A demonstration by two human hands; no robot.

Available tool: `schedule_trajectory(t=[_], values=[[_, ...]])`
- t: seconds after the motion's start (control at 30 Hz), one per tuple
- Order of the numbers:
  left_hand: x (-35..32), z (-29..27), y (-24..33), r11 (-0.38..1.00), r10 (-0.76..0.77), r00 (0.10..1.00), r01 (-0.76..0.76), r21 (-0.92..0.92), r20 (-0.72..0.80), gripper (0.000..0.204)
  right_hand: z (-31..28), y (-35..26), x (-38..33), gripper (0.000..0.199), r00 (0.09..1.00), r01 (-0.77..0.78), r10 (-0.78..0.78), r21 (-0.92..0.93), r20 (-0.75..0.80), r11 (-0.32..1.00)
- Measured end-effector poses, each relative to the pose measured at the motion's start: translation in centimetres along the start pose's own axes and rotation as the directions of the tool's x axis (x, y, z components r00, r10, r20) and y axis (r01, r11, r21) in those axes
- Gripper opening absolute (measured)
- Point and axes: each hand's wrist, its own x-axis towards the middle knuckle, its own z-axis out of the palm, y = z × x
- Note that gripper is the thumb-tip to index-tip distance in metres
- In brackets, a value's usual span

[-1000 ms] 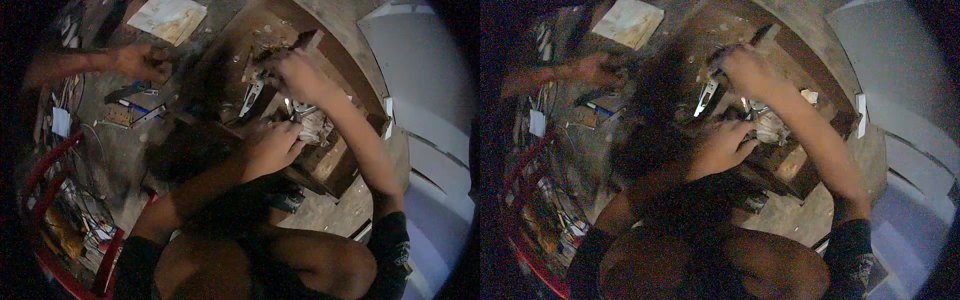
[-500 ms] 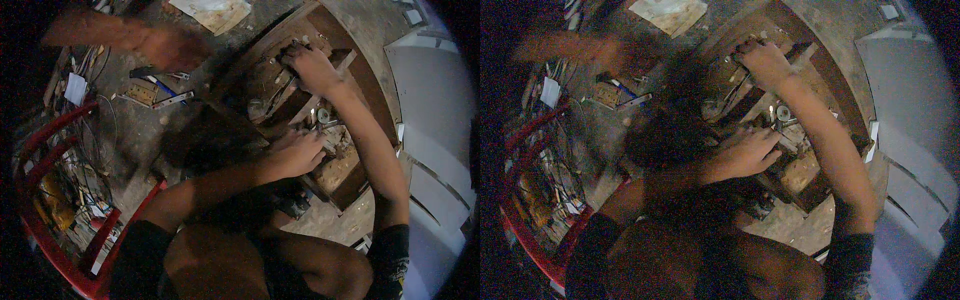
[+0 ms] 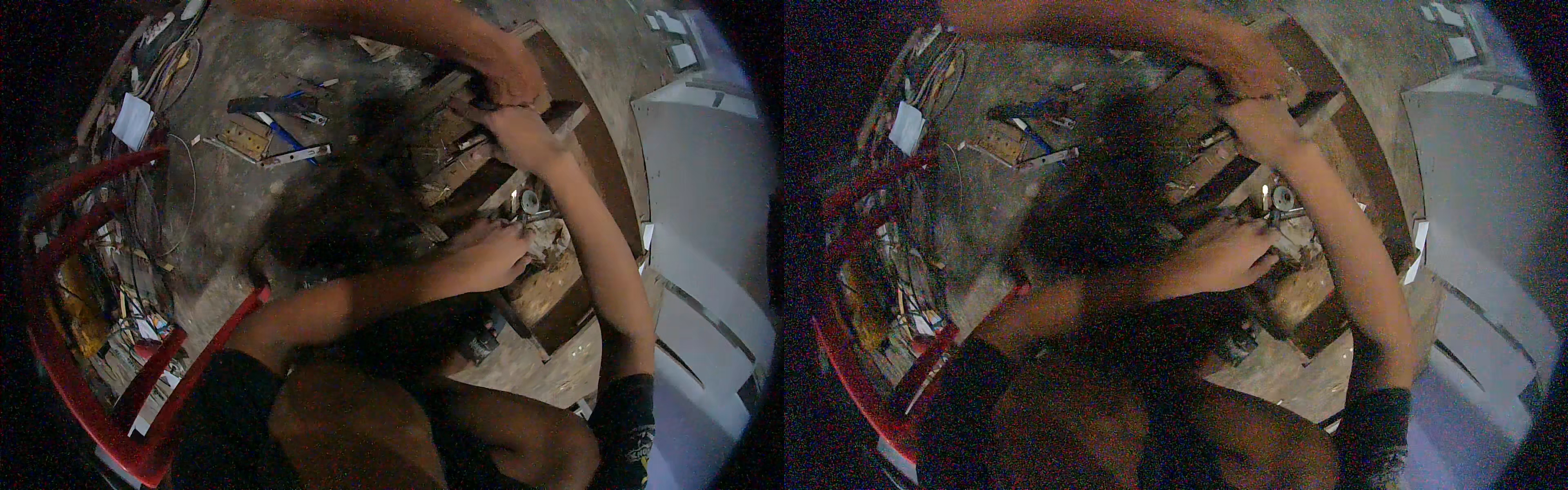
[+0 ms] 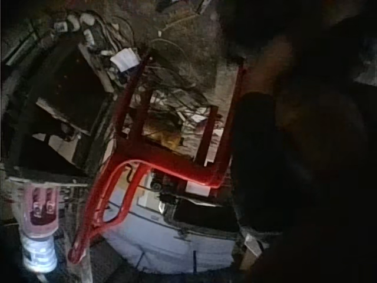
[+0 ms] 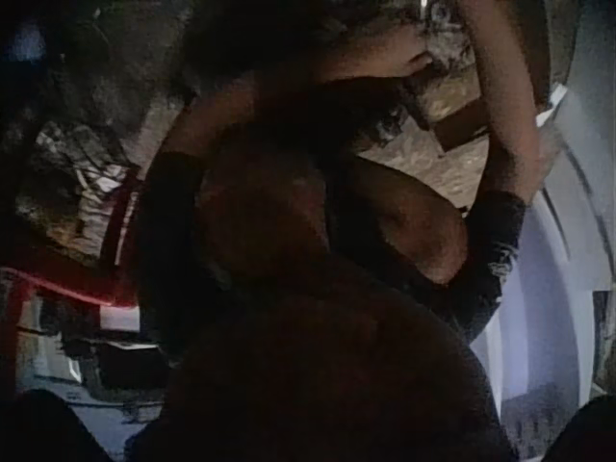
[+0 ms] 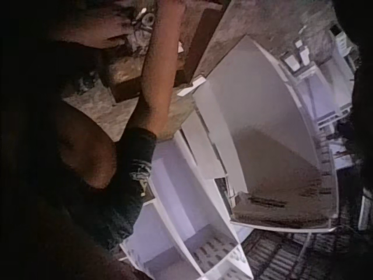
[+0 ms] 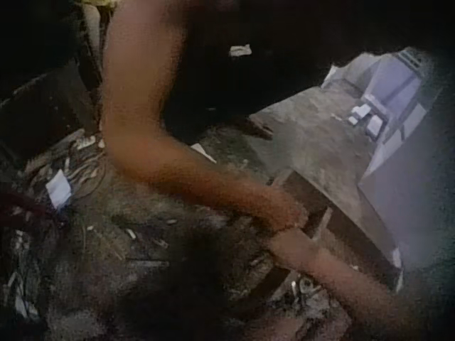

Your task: The person sorts various metal hardware components, hinges, and screws inside a wooden crate on the floor and writes characters on a white box with a pen.

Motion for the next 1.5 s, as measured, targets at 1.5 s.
schedule_trajectory(t=[1.5], values=[[0.4,-3.1,0.6,0.632,-0.319,0.687,-0.359,-0.687,-0.653,0.024,-5.6,-6.0,-17.0,0.024,0.826,-0.171,0.390,0.479,-0.407,0.861]])
